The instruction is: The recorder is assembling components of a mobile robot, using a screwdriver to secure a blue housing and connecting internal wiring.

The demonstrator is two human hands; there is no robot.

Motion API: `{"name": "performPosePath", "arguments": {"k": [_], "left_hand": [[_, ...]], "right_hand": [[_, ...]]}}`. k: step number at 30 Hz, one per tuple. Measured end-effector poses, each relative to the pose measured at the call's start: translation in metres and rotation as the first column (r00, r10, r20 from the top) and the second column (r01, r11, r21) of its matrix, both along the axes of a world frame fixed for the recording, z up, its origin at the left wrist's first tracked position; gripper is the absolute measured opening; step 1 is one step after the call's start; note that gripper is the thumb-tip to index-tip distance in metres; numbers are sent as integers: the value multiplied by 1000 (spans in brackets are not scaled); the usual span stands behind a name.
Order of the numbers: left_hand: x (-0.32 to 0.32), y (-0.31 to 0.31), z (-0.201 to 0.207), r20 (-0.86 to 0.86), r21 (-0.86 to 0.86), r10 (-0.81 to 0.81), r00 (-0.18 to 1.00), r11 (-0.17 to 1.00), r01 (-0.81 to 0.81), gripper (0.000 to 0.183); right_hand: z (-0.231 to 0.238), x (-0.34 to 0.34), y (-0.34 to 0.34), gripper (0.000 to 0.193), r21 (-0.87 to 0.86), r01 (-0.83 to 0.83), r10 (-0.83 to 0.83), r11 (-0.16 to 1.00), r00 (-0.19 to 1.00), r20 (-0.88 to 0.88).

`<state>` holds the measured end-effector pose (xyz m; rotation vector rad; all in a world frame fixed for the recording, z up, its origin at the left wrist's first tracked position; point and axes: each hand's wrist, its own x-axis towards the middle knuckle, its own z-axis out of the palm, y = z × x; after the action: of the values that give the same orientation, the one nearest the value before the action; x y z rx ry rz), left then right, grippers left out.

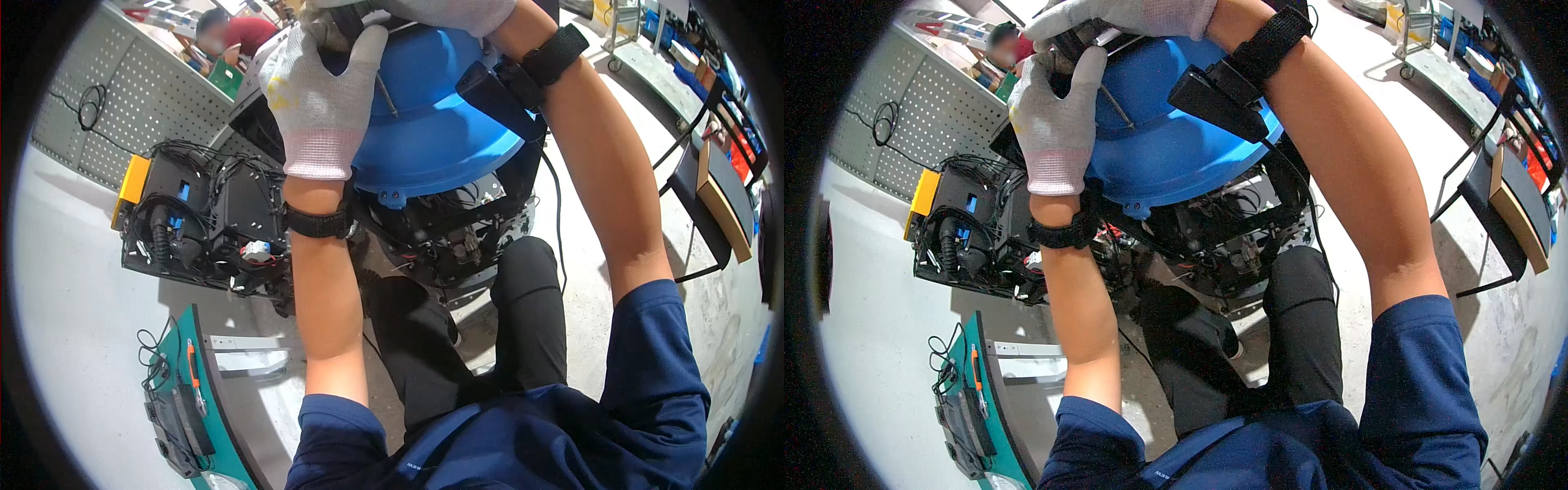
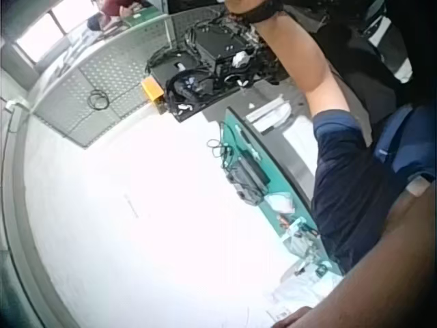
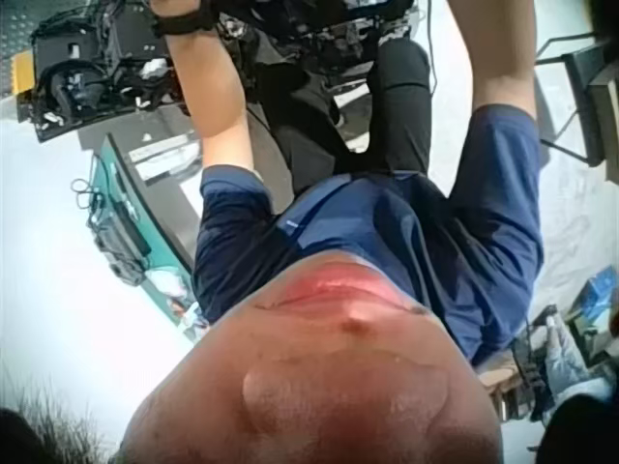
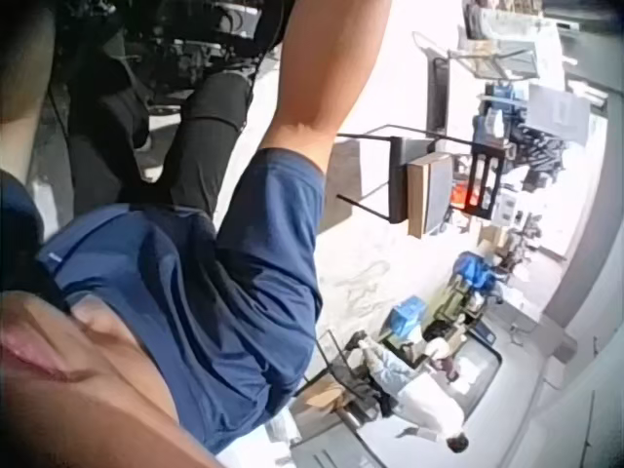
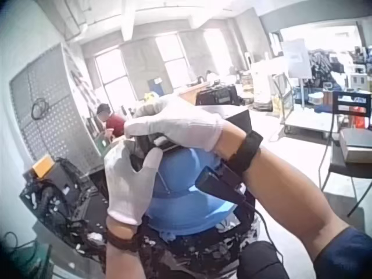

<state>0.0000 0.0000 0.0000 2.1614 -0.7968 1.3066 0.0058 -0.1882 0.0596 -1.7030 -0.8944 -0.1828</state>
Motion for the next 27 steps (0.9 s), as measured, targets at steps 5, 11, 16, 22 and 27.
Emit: {"name": "performPosePath", "arguments": {"k": [5,11,16,22,27], "left_hand": [[-4,-3,-2,-63,-101,-169,984,982,163,51],[-2,-4,-5,-67,-124,-172,983,979,163,46],[7,1,-3,58,-24,-199,978,979,200,44],[6,2,-3,18,-11,-172,985,985,173,44],[8,2,-4,30,-13,-145,989,989,146,47]], "right_hand": [[-4,8,-1,30,90,-71,71,993,997,0],[-5,22,2,31,-11,-115,109,993,901,421],[-4,15,-5,32,23,-144,138,989,975,175],[-2,13,-2,33,-10,-94,94,995,960,265],[-4,14,-4,34,17,-111,106,994,976,191]]}}
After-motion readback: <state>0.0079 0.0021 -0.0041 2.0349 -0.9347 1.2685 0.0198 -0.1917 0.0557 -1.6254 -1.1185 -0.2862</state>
